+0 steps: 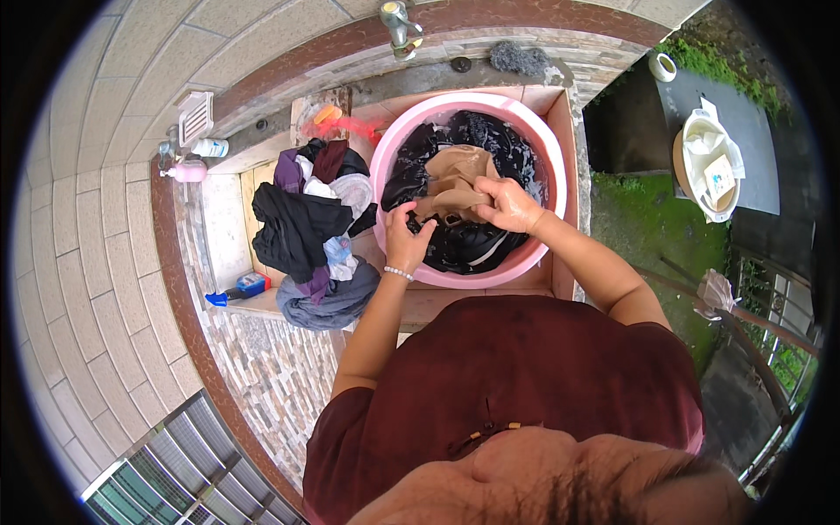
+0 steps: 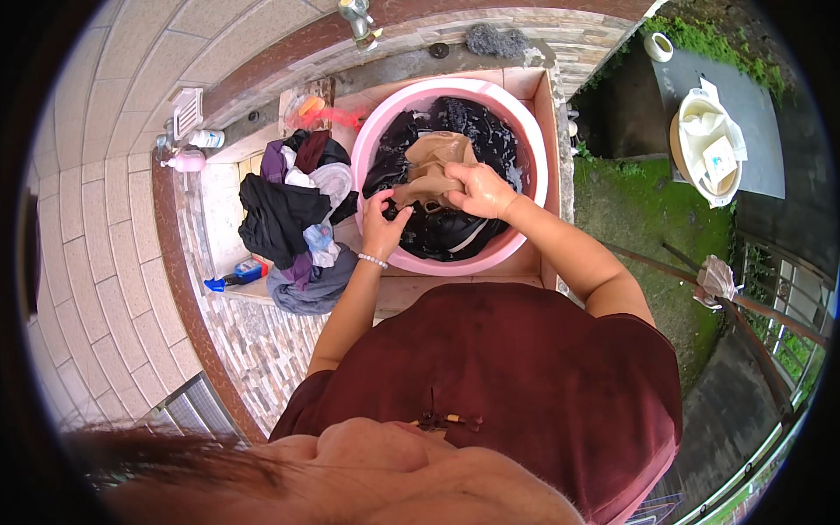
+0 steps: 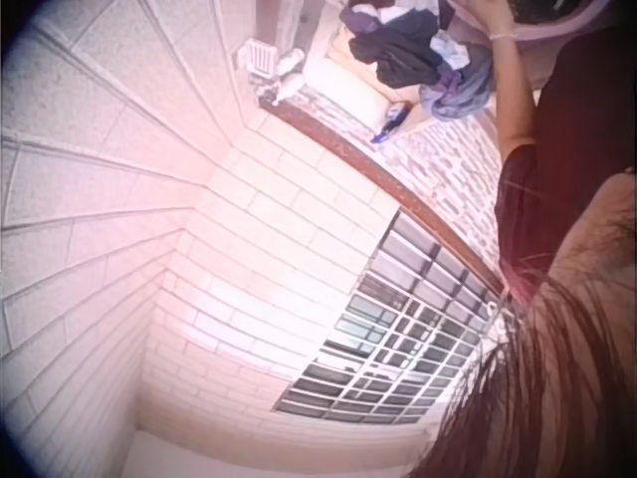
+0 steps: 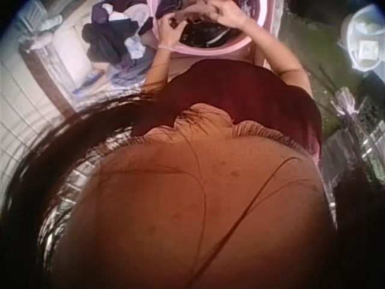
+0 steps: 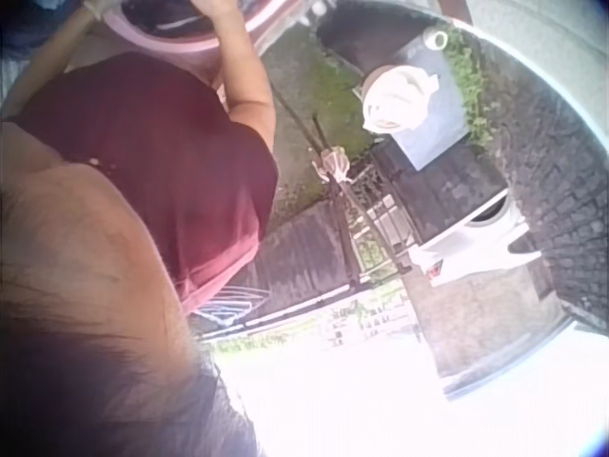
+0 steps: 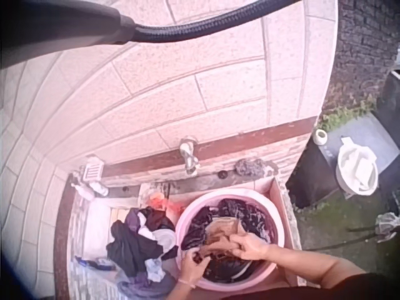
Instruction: The person hand-washes multiple garments in a pink basin filled with soapy water. They repeatedly submerge, agitate, and wring out various items including dark, white, and colored clothes, then place them on the tiled counter beside the basin.
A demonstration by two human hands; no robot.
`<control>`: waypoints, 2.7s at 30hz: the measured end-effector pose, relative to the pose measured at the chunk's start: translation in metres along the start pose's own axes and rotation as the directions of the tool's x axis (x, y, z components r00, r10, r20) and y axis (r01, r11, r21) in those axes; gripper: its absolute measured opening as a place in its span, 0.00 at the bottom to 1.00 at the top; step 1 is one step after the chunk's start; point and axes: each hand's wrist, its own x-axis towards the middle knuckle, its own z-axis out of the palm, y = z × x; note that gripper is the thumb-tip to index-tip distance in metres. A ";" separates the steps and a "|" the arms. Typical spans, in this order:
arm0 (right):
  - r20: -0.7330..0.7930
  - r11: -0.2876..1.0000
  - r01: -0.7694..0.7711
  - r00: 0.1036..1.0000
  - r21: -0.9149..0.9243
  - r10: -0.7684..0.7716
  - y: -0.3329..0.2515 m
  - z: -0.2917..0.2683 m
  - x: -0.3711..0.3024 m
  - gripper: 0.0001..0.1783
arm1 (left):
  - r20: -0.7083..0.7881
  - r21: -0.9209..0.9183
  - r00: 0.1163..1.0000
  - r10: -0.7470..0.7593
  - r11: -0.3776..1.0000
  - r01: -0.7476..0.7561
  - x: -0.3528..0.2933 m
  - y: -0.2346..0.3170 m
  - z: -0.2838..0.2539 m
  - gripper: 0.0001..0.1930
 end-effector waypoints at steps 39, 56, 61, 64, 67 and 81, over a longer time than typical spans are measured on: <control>0.417 0.627 -0.392 0.901 0.673 0.115 -0.043 -0.013 -0.013 0.20 | 0.396 -0.900 0.915 0.077 0.229 0.371 0.010 0.090 -0.054 0.19; 0.539 0.474 -0.497 0.841 0.726 0.057 -0.027 -0.023 0.004 0.30 | 0.428 -0.875 0.902 0.054 0.277 0.398 0.006 0.084 -0.038 0.17; 0.371 0.525 -0.359 0.925 0.771 0.087 -0.018 -0.018 0.009 0.27 | 0.438 -0.747 0.899 0.014 0.563 0.355 0.019 0.069 -0.039 0.16; 0.407 0.363 -0.420 0.906 0.832 0.116 -0.021 -0.010 0.000 0.32 | 0.429 -0.863 0.902 0.046 0.315 0.395 0.024 0.060 -0.035 0.17; 0.504 0.487 -0.485 0.858 0.726 0.102 -0.023 -0.008 0.001 0.30 | 0.450 -0.887 0.892 0.055 0.148 0.438 0.024 0.058 -0.038 0.18; 0.427 0.347 -0.513 0.854 0.785 0.296 0.010 0.009 -0.007 0.23 | 0.548 -0.791 0.836 0.029 0.345 0.506 0.022 0.038 -0.026 0.25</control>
